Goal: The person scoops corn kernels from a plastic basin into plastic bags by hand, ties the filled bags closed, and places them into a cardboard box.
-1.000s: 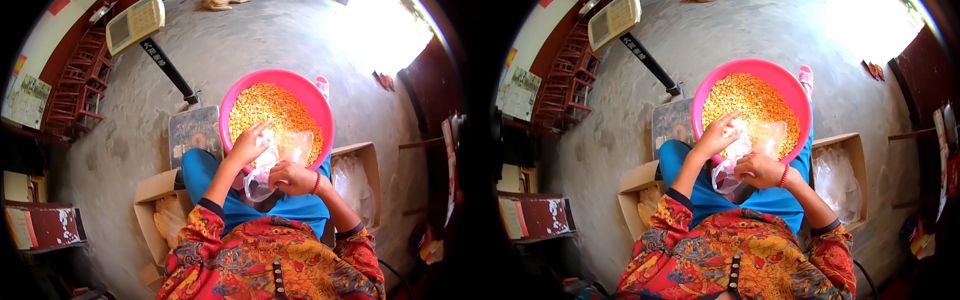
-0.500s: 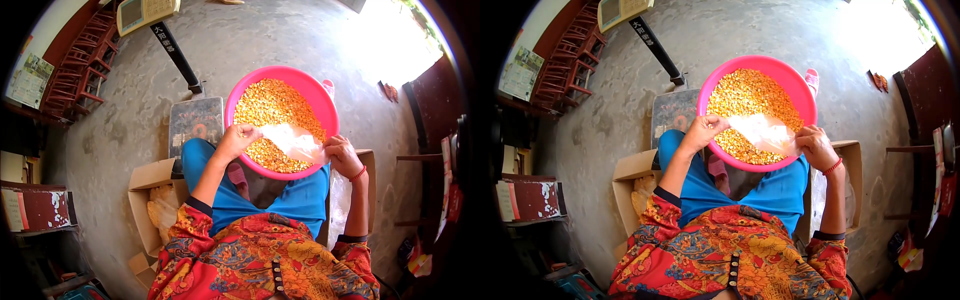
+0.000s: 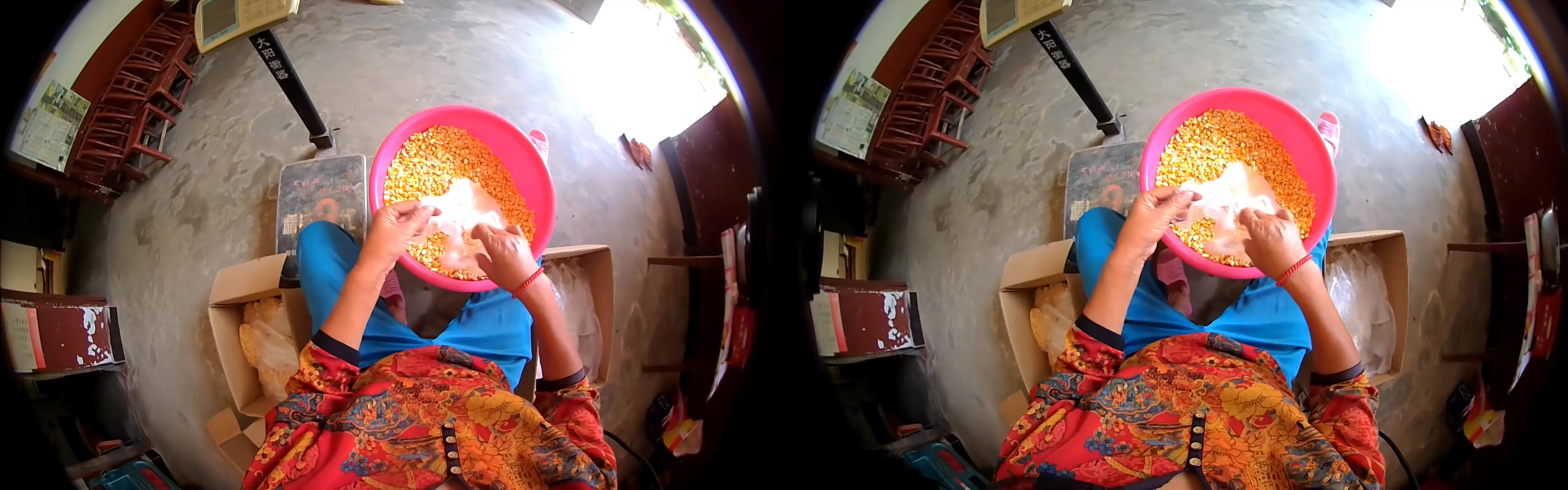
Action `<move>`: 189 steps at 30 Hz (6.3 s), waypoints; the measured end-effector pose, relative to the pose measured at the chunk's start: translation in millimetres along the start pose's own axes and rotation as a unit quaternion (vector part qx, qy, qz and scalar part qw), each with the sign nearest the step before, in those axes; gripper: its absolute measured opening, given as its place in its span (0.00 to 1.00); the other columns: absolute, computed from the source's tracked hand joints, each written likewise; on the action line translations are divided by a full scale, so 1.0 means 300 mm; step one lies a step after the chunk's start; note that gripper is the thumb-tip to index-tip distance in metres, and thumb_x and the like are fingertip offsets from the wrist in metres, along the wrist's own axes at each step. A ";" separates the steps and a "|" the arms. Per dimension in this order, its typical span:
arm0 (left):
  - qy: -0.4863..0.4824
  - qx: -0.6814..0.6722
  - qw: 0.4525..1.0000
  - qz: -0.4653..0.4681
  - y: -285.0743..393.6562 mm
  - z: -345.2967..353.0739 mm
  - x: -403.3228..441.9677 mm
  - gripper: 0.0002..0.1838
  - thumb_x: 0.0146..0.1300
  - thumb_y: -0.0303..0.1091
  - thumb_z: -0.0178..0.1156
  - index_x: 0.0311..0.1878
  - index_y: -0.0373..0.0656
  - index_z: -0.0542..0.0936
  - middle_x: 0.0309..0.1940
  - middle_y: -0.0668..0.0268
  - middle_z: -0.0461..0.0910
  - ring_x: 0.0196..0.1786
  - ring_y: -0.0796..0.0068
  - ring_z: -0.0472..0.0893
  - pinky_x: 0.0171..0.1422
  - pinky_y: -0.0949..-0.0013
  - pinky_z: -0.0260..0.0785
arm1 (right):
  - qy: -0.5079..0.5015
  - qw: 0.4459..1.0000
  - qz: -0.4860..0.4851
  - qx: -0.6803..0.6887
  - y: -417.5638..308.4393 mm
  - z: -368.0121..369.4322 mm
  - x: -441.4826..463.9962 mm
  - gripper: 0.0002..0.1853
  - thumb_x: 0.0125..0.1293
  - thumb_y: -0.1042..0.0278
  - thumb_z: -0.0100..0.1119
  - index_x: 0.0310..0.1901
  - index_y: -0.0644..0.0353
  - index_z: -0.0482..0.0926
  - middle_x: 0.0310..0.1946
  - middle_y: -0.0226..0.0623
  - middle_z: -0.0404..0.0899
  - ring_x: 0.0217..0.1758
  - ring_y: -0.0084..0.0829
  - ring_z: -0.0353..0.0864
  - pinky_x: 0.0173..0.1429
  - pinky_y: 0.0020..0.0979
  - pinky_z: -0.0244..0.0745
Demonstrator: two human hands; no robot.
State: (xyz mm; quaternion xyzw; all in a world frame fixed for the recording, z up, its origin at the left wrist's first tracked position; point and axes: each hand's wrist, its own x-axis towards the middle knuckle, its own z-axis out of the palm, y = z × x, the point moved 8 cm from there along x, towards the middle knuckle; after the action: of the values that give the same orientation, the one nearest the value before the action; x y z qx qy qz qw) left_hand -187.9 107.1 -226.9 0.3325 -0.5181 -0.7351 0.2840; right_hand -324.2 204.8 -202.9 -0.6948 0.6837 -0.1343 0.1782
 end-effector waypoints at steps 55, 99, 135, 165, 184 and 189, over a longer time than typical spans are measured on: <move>0.019 -0.065 0.994 -0.086 -0.255 0.055 -0.014 0.10 0.62 0.32 0.56 0.42 0.35 0.77 0.36 0.66 0.80 0.37 0.81 0.78 0.41 0.76 0.70 | -0.037 0.995 -0.085 0.021 0.072 0.007 0.095 0.13 0.56 0.64 0.55 0.38 0.63 0.79 0.36 0.46 0.79 0.41 0.41 0.78 0.45 0.38 0.73; 0.167 -0.113 0.980 -0.002 -0.205 -0.004 0.059 0.09 0.65 0.36 0.54 0.37 0.41 0.78 0.22 0.74 0.74 0.20 0.90 0.63 0.24 0.83 0.55 | 0.027 0.974 -0.068 0.216 0.051 0.107 0.198 0.15 0.53 0.71 0.55 0.44 0.54 0.79 0.41 0.43 0.77 0.47 0.45 0.76 0.53 0.38 0.70; 0.041 -0.146 0.987 -0.052 -0.243 0.004 0.074 0.13 0.67 0.43 0.52 0.35 0.42 0.76 0.25 0.74 0.72 0.23 0.90 0.62 0.22 0.85 0.53 | 0.138 0.985 0.090 -0.047 0.327 0.182 0.460 0.18 0.61 0.56 0.51 0.50 0.55 0.71 0.45 0.47 0.71 0.48 0.50 0.72 0.49 0.45 0.70; 0.136 -0.159 0.978 0.011 -0.221 -0.024 0.070 0.07 0.63 0.39 0.57 0.36 0.47 0.73 0.22 0.79 0.69 0.23 0.92 0.65 0.23 0.84 0.57 | -0.006 0.921 0.013 0.389 0.073 0.149 0.217 0.08 0.61 0.70 0.54 0.36 0.64 0.79 0.32 0.32 0.80 0.35 0.19 0.76 0.42 0.24 0.72; 0.111 -0.131 0.985 0.021 -0.253 -0.014 0.090 0.08 0.64 0.35 0.56 0.43 0.42 0.74 0.28 0.73 0.74 0.25 0.87 0.71 0.24 0.82 0.62 | 0.114 0.993 -0.025 -0.019 0.340 0.199 0.478 0.12 0.59 0.63 0.54 0.45 0.50 0.76 0.46 0.42 0.71 0.53 0.46 0.69 0.54 0.42 0.67; 0.063 -0.087 0.994 0.010 -0.265 0.000 0.103 0.08 0.62 0.33 0.58 0.40 0.41 0.74 0.29 0.72 0.75 0.26 0.88 0.71 0.25 0.82 0.63 | 0.086 0.994 0.045 -0.056 0.412 0.196 0.455 0.11 0.61 0.62 0.51 0.44 0.51 0.77 0.36 0.42 0.75 0.41 0.47 0.75 0.46 0.43 0.70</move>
State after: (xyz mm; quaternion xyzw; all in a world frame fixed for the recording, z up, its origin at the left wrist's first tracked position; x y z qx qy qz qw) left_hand -212.8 107.4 -308.4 0.3470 -0.4361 -0.7523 0.3512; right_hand -406.4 72.2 -316.9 -0.6577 0.7338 -0.1474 0.0856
